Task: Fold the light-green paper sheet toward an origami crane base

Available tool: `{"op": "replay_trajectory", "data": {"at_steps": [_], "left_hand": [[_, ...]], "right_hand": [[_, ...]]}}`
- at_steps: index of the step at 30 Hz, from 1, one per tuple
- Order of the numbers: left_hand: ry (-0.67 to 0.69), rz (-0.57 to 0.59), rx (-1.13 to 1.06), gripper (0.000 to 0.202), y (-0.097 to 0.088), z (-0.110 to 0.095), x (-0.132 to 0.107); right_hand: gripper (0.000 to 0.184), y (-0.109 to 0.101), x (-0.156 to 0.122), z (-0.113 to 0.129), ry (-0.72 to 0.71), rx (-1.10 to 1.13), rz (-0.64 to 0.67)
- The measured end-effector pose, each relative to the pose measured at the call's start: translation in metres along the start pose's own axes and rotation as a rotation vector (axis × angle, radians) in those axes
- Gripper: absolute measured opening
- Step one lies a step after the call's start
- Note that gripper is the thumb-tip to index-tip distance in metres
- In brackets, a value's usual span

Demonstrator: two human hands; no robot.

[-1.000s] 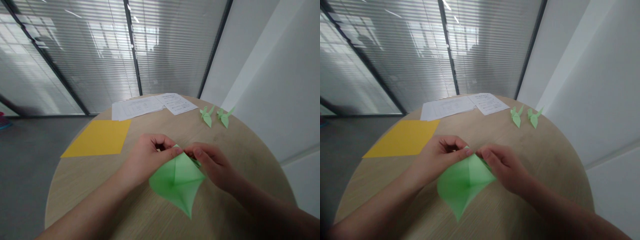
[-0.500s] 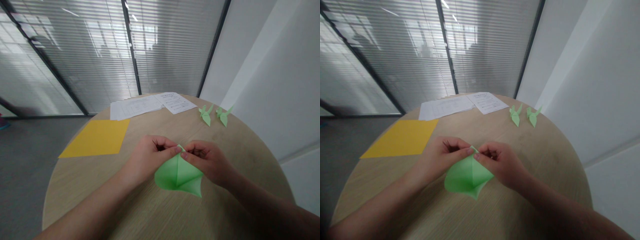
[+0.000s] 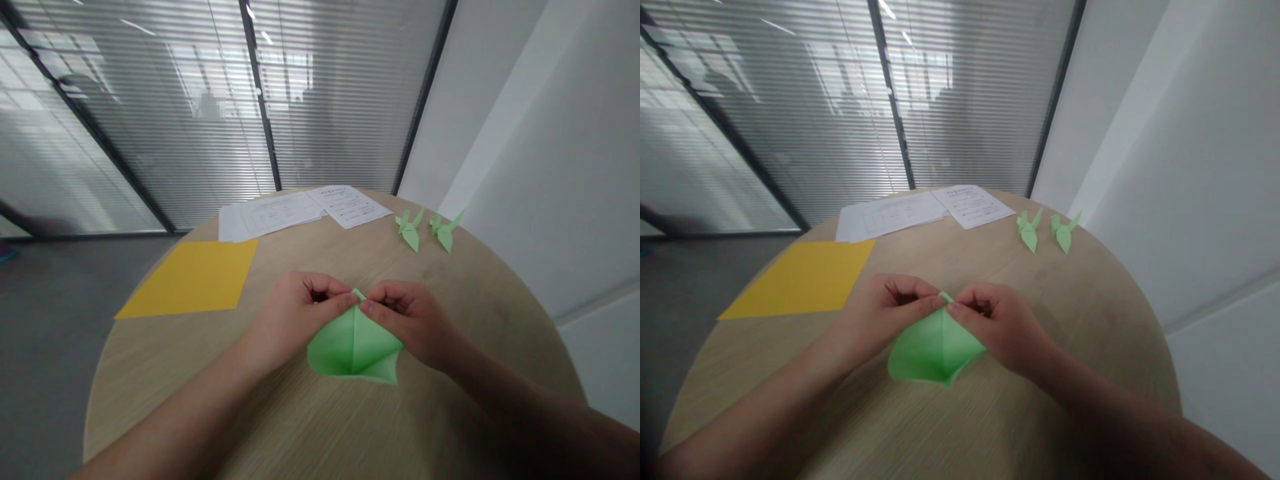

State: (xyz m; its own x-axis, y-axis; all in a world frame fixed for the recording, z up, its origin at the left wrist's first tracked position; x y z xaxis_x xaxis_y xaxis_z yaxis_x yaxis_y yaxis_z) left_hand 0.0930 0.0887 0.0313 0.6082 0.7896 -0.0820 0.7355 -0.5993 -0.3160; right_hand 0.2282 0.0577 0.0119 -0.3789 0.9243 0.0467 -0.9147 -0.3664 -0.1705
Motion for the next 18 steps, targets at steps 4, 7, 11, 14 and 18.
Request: {"op": "replay_trajectory", "data": {"at_steps": [4, 7, 11, 14, 18], "left_hand": [[-0.008, 0.019, -0.015, 0.029, 0.0012, 0.002, 0.001], [-0.023, 0.028, -0.015, 0.03, 0.0013, 0.0036, 0.0015], [-0.036, 0.031, -0.014, 0.029, 0.0008, 0.006, 0.0025], [-0.039, 0.035, -0.018, 0.03, 0.0011, 0.0071, 0.003], [-0.041, 0.051, -0.05, 0.029, 0.0032, 0.0057, 0.0025]], "right_hand": [[0.027, 0.0007, 0.0001, 0.0023, -0.022, -0.036, 0.013], [0.026, 0.0015, 0.0006, 0.0032, -0.034, -0.062, 0.026], [0.028, 0.0021, 0.0022, 0.0001, -0.03, -0.059, 0.034], [0.029, 0.0009, 0.0027, -0.0025, -0.018, -0.064, 0.021], [0.032, 0.0001, 0.0027, -0.0027, -0.015, -0.053, 0.009]]}}
Point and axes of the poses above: each hand's wrist, its own x-axis towards the middle knuckle, its own y-axis out of the palm, z = x × y, the point moved 10 cm from there along x, towards the middle knuckle, and after that the axes turned 12 degrees about z, right-handed, at the moved point
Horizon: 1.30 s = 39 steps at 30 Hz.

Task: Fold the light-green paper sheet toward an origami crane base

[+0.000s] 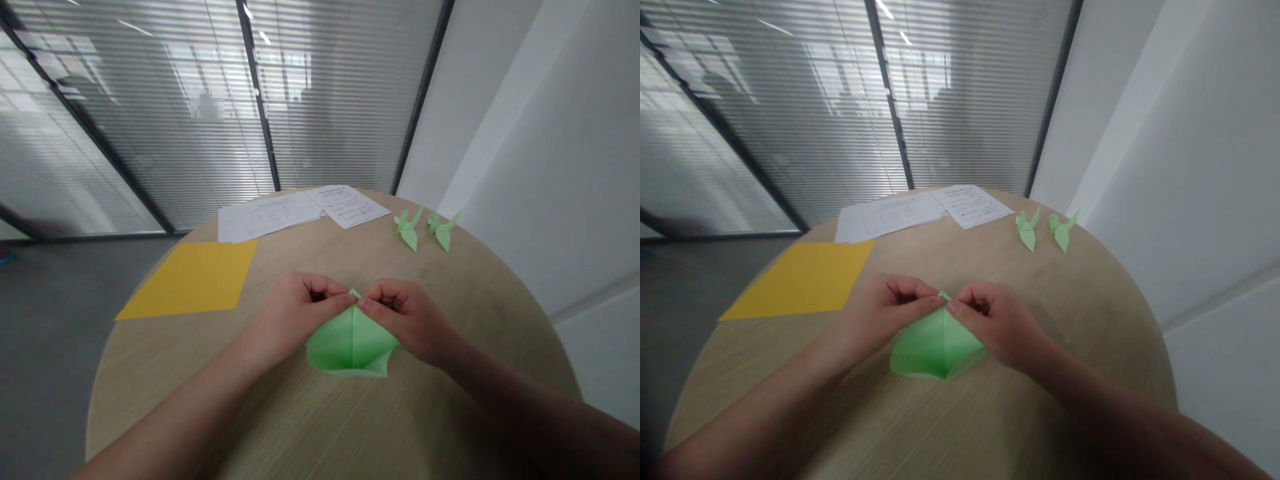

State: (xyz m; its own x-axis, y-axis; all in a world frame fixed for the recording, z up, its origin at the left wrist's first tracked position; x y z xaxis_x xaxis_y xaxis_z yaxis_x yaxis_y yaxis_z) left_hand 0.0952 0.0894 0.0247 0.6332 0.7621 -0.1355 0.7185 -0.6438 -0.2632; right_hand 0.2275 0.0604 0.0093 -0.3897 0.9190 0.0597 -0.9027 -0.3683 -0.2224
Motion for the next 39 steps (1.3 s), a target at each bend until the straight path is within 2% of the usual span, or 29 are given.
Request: {"op": "replay_trajectory", "data": {"at_steps": [7, 12, 16, 20, 22, 27, 32, 39], "left_hand": [[0.004, 0.008, 0.021, 0.029, 0.002, -0.003, -0.001], [-0.014, -0.022, 0.035, 0.028, -0.002, 0.002, -0.001], [-0.045, -0.08, -0.027, 0.03, -0.012, 0.009, 0.001], [-0.052, -0.136, -0.11, 0.027, -0.023, 0.015, 0.003], [-0.058, -0.146, -0.121, 0.025, -0.026, 0.017, 0.005], [-0.062, -0.105, -0.086, 0.025, -0.021, 0.02, 0.006], [-0.063, -0.061, -0.055, 0.03, -0.012, 0.02, 0.005], [-0.06, -0.02, -0.086, 0.029, -0.004, 0.015, 0.002]], "right_hand": [[0.034, 0.001, 0.001, 0.004, -0.001, -0.014, -0.004], [0.029, 0.002, 0.001, 0.0, -0.006, 0.076, 0.02], [0.029, -0.01, -0.006, 0.009, -0.139, 0.113, -0.026], [0.029, -0.005, -0.015, 0.03, -0.328, 0.013, 0.106], [0.027, -0.004, -0.017, 0.034, -0.356, -0.082, 0.107], [0.01, -0.006, -0.01, 0.025, -0.274, -0.175, 0.008], [0.022, -0.003, 0.0, 0.012, -0.162, -0.067, 0.004], [0.028, 0.001, 0.001, -0.006, 0.024, 0.035, 0.017]]}}
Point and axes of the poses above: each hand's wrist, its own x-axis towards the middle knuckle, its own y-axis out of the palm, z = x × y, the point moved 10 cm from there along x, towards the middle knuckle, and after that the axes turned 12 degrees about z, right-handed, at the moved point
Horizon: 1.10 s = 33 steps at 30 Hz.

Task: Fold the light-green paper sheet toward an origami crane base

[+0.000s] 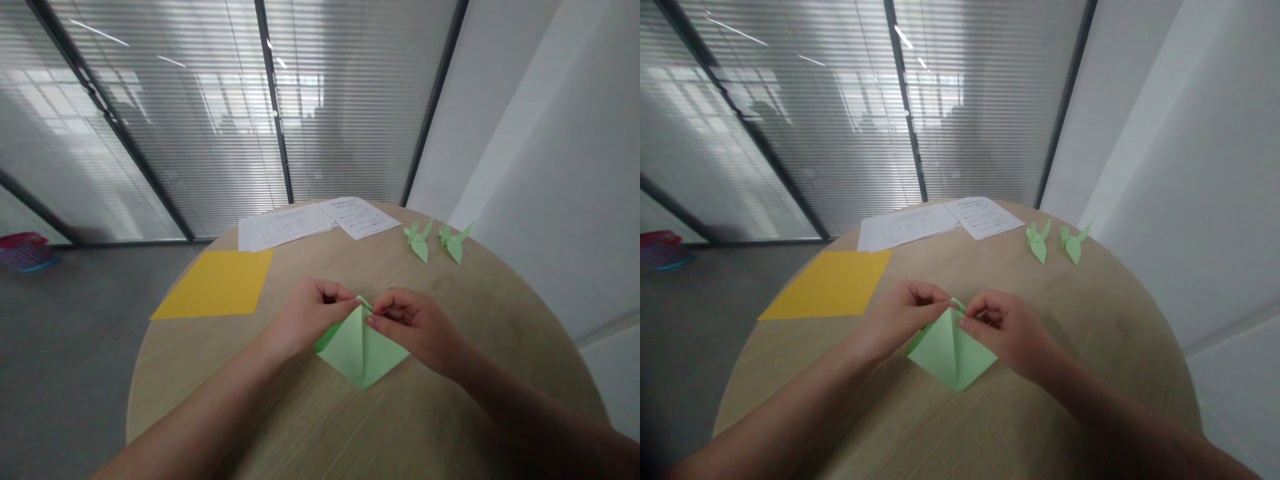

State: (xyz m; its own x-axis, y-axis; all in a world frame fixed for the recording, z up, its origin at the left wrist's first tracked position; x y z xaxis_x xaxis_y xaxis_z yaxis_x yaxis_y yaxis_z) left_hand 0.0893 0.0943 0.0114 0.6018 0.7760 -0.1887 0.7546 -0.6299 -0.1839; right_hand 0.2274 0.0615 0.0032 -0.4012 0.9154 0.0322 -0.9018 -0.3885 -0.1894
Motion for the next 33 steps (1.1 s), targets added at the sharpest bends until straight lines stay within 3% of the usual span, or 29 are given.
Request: {"op": "replay_trajectory", "data": {"at_steps": [10, 18, 33], "left_hand": [[-0.008, 0.049, -0.016, 0.027, 0.004, -0.001, -0.001], [-0.017, 0.067, 0.063, 0.028, 0.006, -0.004, -0.001], [0.014, 0.108, 0.128, 0.035, 0.006, -0.013, -0.006]], "right_hand": [[0.025, 0.002, -0.001, 0.004, 0.022, 0.025, 0.012], [0.033, -0.001, -0.003, 0.001, 0.057, 0.029, -0.021], [0.022, -0.003, -0.007, 0.013, -0.003, -0.016, -0.065]]}}
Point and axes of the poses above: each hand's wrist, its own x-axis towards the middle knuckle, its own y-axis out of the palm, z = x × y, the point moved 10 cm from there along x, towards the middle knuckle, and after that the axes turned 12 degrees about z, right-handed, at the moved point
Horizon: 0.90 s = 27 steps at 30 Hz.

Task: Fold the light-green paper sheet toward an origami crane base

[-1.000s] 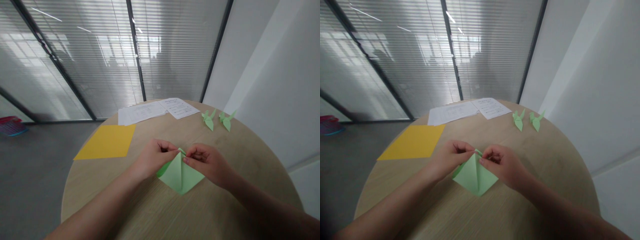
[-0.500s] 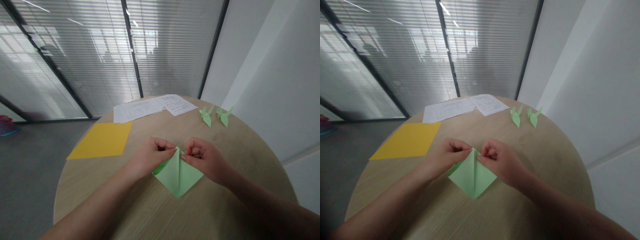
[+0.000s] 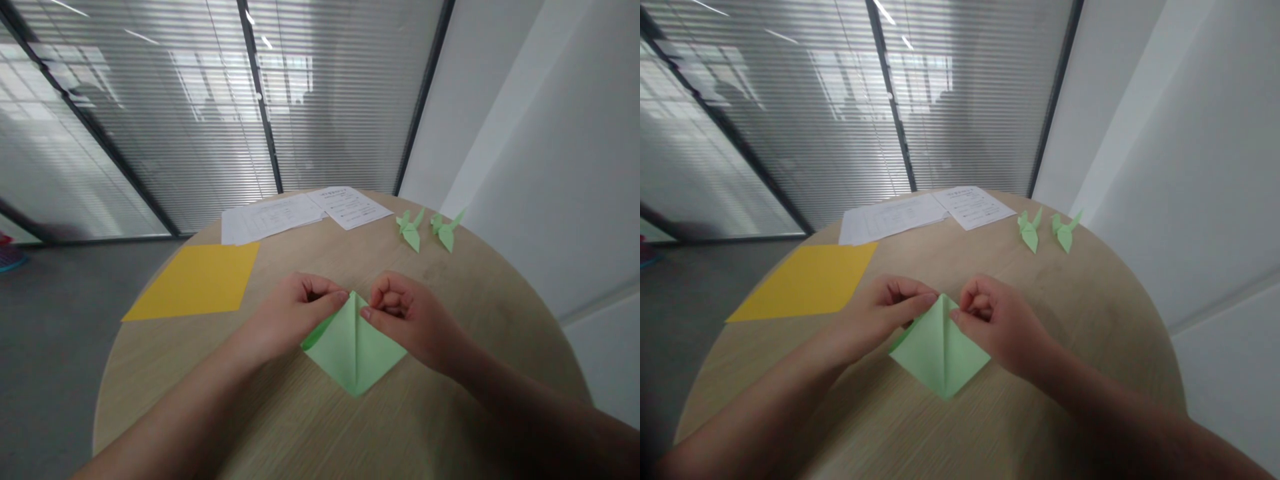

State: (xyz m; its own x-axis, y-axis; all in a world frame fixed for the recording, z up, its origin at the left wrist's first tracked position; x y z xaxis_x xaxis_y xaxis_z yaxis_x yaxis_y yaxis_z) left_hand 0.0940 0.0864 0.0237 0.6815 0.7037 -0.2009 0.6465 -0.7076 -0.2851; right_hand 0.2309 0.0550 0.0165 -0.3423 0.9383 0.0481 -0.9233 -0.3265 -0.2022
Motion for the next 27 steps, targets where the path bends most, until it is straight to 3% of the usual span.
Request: {"op": "replay_trajectory", "data": {"at_steps": [16, 27], "left_hand": [[0.047, 0.056, -0.17, 0.031, 0.007, -0.012, -0.01], [0.103, -0.059, -0.027, 0.022, 0.006, -0.025, -0.018]], "right_hand": [[0.008, -0.001, -0.015, 0.031, -0.172, -0.178, -0.048], [0.015, 0.0, -0.029, 0.05, -0.315, -0.347, -0.099]]}}
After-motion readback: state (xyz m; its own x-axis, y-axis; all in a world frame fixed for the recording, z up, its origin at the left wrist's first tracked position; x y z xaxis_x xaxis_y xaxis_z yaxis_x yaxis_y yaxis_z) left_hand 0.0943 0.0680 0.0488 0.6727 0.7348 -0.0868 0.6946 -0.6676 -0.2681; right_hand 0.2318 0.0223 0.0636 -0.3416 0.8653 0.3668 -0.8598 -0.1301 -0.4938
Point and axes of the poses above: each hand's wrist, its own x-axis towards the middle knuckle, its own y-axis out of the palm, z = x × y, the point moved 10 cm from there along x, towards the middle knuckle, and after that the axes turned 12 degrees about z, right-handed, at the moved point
